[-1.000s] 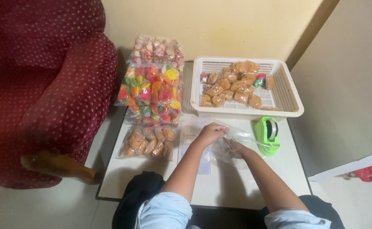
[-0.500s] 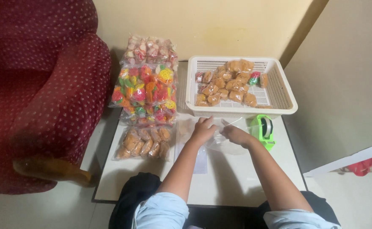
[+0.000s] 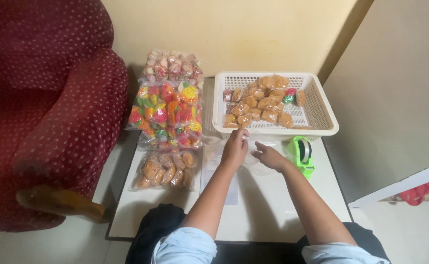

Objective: Packing small individually wrapped snack packets from a white basket into a larger clear plastic bag.

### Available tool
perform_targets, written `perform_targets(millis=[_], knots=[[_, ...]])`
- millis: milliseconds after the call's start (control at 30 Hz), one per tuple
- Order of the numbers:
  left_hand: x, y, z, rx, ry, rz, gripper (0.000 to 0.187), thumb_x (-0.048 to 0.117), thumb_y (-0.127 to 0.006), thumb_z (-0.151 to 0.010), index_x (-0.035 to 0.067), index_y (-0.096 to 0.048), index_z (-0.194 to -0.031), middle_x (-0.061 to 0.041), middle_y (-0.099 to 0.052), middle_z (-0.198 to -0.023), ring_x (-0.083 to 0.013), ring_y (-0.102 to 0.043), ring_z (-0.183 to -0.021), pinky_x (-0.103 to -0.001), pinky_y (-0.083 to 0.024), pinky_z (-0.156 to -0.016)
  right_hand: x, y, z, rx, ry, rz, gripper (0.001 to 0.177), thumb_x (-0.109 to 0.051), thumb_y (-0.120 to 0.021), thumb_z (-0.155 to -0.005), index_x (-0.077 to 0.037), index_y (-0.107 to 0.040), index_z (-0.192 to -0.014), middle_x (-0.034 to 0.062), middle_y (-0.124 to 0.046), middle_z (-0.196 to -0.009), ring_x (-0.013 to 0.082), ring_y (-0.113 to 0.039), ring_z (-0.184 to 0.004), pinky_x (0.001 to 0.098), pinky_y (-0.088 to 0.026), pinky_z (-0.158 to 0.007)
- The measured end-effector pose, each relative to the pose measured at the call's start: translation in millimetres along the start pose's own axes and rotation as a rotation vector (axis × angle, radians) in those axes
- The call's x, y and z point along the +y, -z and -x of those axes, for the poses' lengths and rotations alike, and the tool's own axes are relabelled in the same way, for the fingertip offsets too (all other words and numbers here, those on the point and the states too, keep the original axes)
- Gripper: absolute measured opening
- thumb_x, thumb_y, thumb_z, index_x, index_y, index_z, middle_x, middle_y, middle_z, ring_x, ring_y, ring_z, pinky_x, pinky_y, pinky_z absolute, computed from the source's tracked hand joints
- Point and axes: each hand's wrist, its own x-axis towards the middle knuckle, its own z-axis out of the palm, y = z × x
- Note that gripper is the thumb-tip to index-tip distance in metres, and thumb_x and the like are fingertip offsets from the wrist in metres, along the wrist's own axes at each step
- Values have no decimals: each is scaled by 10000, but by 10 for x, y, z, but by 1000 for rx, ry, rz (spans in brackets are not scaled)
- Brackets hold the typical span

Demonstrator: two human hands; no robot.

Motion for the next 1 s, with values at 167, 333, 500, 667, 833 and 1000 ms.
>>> perform_targets(millis=[167,333,500,667,833,1000], knots=[[-138,-54,-1,-26,-7,-123,247,14,-551,-958,203,-687,-1041,-14,-611,-1295,-267,-653,-1175,-379,-563,-995,-32,59,-48,18,77,176,519,-155,-511,-1020,-81,-461,-1531,245,-556,-1450,391,-495,-1379,531,-421,-1132],[-219,-30,-7,-46,40,-158,339,52,-535,-986,129,-693,-1276,-59,-607,-1368,-276,-611,-1248,-394,-516,-1076,-673,232,440,-66,136,21,446,-18,-563,-919,59,-617,-1355,347,-659,-1252,439,-602,-1255,525,-484,-1089],[-605,-201,-146,-11,29,-96,342,72,-554,-972,84,-686,-1287,-116,-628,-1356,-310,-611,-1253,-413,-497,-1092,-637,476,-158,120,259,-287,246,-3,-522,-976,11,-695,-1151,221,-724,-1036,292,-757,-859,381,-640,-690],[-652,-155,-220,-52,63,-43,374,56,-532,-971,114,-680,-1309,-72,-632,-1351,-250,-611,-1263,-368,-488,-1096,-126,429,-1400,242,242,-109,229,-67,-605,-952,-107,-752,-1123,112,-753,-1032,221,-731,-985,359,-576,-881],[-729,-86,-336,-97,122,-12,391,52,-520,-973,111,-665,-1330,-61,-604,-1406,-242,-580,-1307,-355,-471,-1119,108,187,-2350,275,135,204,238,-283,-632,-982,-308,-757,-1183,-9,-739,-1189,223,-666,-1183,384,-532,-991],[-754,-9,-387,-146,172,-21,422,50,-508,-988,130,-630,-1384,-49,-571,-1455,-222,-558,-1331,-344,-446,-1138,379,-1,-2835,146,370,827,338,-185,-577,-926,-264,-765,-1196,-48,-664,-1360,343,-457,-1427,433,-456,-1161]])
